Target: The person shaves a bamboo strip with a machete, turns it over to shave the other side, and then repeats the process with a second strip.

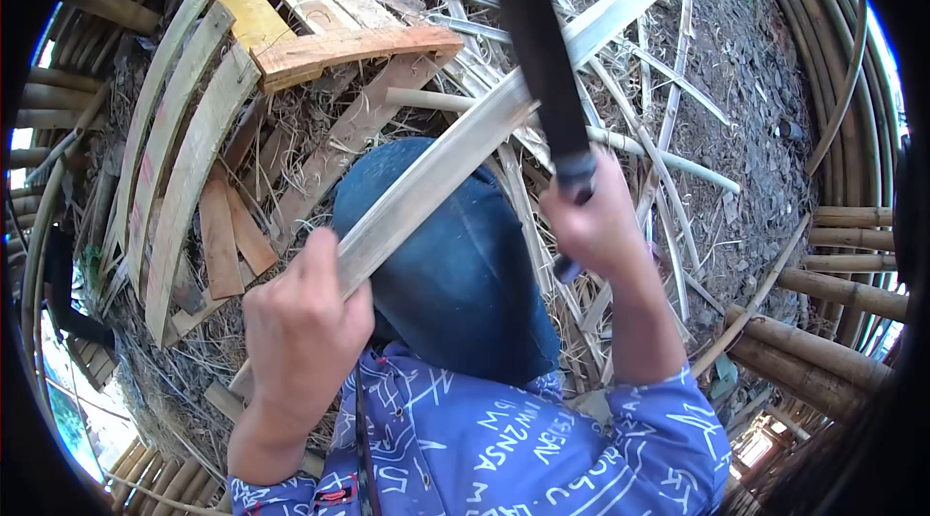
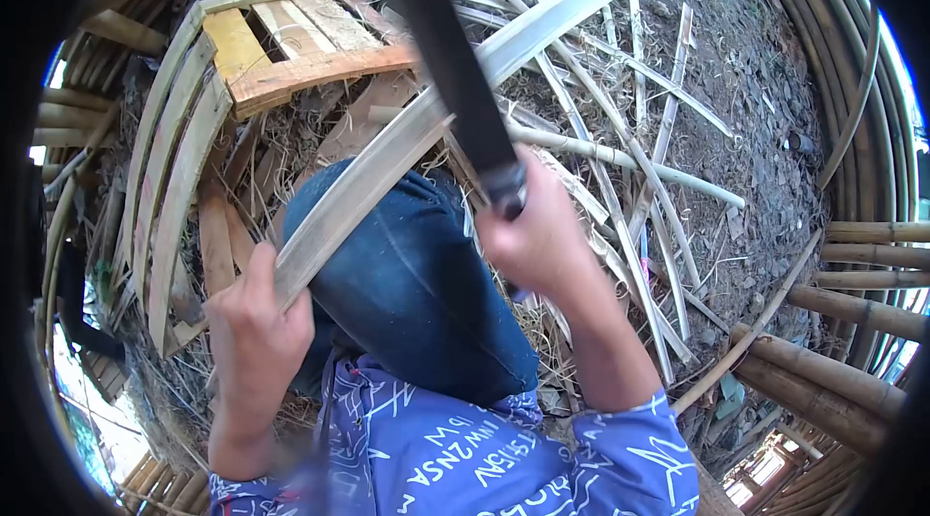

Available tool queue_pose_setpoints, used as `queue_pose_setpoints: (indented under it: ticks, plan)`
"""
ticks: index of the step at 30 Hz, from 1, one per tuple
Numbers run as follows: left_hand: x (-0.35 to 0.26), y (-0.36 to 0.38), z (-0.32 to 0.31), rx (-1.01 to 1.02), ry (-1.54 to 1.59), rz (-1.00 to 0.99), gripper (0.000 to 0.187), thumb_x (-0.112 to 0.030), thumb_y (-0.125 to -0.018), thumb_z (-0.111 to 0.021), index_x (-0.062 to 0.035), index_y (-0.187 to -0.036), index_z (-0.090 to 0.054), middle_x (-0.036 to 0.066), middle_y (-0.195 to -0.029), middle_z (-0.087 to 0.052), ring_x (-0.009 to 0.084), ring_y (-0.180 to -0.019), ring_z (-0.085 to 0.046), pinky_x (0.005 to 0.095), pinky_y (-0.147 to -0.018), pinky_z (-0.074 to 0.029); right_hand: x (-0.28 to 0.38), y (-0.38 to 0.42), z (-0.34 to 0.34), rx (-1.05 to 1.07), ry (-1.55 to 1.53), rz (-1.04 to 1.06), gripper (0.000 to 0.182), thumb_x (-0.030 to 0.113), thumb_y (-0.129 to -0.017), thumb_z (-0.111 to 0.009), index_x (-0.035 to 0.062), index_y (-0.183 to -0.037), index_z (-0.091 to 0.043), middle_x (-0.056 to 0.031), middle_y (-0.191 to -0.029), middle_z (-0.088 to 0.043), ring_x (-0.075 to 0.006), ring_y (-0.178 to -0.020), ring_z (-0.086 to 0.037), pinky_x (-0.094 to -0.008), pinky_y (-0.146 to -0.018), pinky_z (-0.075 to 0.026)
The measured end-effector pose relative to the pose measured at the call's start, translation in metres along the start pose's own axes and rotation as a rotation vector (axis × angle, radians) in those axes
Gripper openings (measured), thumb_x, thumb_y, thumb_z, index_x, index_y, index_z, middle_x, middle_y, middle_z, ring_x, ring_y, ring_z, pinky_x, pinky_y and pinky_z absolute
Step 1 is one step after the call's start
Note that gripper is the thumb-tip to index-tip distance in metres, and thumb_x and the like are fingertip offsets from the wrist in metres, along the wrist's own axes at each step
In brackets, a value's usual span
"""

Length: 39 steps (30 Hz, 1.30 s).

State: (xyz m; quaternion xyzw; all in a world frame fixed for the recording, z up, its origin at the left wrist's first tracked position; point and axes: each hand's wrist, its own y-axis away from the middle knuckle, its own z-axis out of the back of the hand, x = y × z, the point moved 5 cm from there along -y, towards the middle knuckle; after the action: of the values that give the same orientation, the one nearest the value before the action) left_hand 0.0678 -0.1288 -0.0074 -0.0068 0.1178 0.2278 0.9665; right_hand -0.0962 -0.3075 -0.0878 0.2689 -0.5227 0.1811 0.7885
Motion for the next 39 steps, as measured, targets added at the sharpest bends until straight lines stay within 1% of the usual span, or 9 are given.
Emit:
queue_pose_setpoints:
  ticks: [5,9,14,17,21,25,28,36,39]
  plan:
    - [0.0,-0.004,-0.003,-0.023,0.001,-0.018,0.021,-0.006,-0.072,-0.066,-0.0022,-0.083,-0.048,0.016,-0.063,-0.057,0.0346,-0.058,-0.06,0.0423,-0.05,-0.047,-0.011,-0.009,0.025,-0.008,-0.007,-0.134,0.013,0.0,-0.072,-0.056,0.0023,-0.084,-0.052,0.0029,-0.057,-0.048,-0.0054,-0.046,-0.046,-0.0212,-0.041,-0.034]
    - [-0.001,-0.002,0.001,-0.015,0.012,-0.01,0.021,-0.006,-0.071,-0.065,-0.0021,-0.083,-0.048,0.016,-0.063,-0.056,0.0348,-0.057,-0.06,0.0426,-0.05,-0.047,0.002,0.009,-0.003,0.044,0.154,0.234,0.018,0.0,-0.072,-0.058,0.0019,-0.089,-0.053,0.0032,-0.059,-0.049,-0.0036,-0.047,-0.047,-0.0194,-0.04,-0.034]
    - [-0.003,0.001,-0.005,-0.001,0.025,0.005,0.022,-0.005,-0.071,-0.064,-0.0019,-0.084,-0.047,0.016,-0.062,-0.056,0.0345,-0.057,-0.06,0.0426,-0.051,-0.048,-0.015,0.005,0.003,-0.008,-0.179,-0.148,0.02,0.0,-0.073,-0.057,0.0023,-0.091,-0.05,0.0044,-0.056,-0.046,-0.0035,-0.046,-0.045,-0.0216,-0.04,-0.036]
    - [-0.004,-0.003,0.0,0.001,0.011,0.017,0.022,-0.004,-0.07,-0.063,-0.0015,-0.085,-0.047,0.016,-0.063,-0.056,0.0344,-0.058,-0.061,0.0427,-0.051,-0.048,-0.003,0.013,-0.004,0.008,0.096,0.226,0.01,-0.002,-0.07,-0.056,0.0031,-0.078,-0.052,0.0042,-0.054,-0.045,-0.004,-0.046,-0.045,-0.0212,-0.04,-0.035]
    - [-0.005,-0.003,-0.003,0.038,-0.003,-0.021,0.024,0.0,-0.068,-0.061,-0.0015,-0.085,-0.045,0.016,-0.064,-0.057,0.0344,-0.058,-0.061,0.0428,-0.052,-0.048,-0.021,0.004,0.008,0.037,-0.061,-0.136,0.021,-0.002,-0.069,-0.056,0.0013,-0.089,-0.053,0.0002,-0.063,-0.053,-0.0047,-0.047,-0.046,-0.0205,-0.041,-0.037]
    - [-0.007,-0.004,-0.001,0.038,-0.023,-0.036,0.022,0.002,-0.068,-0.059,-0.0018,-0.084,-0.044,0.016,-0.064,-0.056,0.0339,-0.058,-0.061,0.0425,-0.052,-0.048,0.01,0.019,-0.005,-0.011,0.078,0.225,0.018,-0.003,-0.072,-0.055,0.0009,-0.089,-0.054,0.0001,-0.061,-0.053,-0.0053,-0.047,-0.047,-0.0196,-0.043,-0.037]
    - [-0.01,-0.006,-0.005,0.038,-0.023,-0.054,0.02,0.003,-0.069,-0.057,-0.0015,-0.083,-0.044,0.015,-0.063,-0.056,0.0333,-0.057,-0.061,0.0414,-0.052,-0.049,-0.008,0.006,0.008,0.097,0.0,-0.165,0.026,-0.004,-0.072,-0.054,-0.0027,-0.098,-0.055,0.0008,-0.06,-0.052,-0.0056,-0.046,-0.048,-0.0195,-0.042,-0.036]
    - [-0.015,-0.011,-0.001,0.063,-0.107,-0.068,0.018,0.002,-0.07,-0.058,-0.0032,-0.08,-0.043,0.013,-0.062,-0.057,0.0301,-0.055,-0.062,0.0383,-0.05,-0.05,-0.01,0.013,-0.006,0.133,-0.062,-0.299,0.033,0.002,-0.067,-0.054,-0.0005,-0.099,-0.054,-0.0024,-0.07,-0.051,-0.0092,-0.062,-0.046,-0.0255,-0.057,-0.04]
    - [-0.019,-0.014,0.002,0.046,-0.157,-0.078,0.018,0.002,-0.071,-0.059,-0.0036,-0.08,-0.043,0.012,-0.062,-0.058,0.028,-0.054,-0.063,0.036,-0.049,-0.051,-0.001,0.027,-0.02,0.088,0.027,0.034,0.018,-0.001,-0.07,-0.061,0.0052,-0.084,-0.051,0.0038,-0.062,-0.05,-0.0049,-0.05,-0.046,-0.0215,-0.047,-0.037]
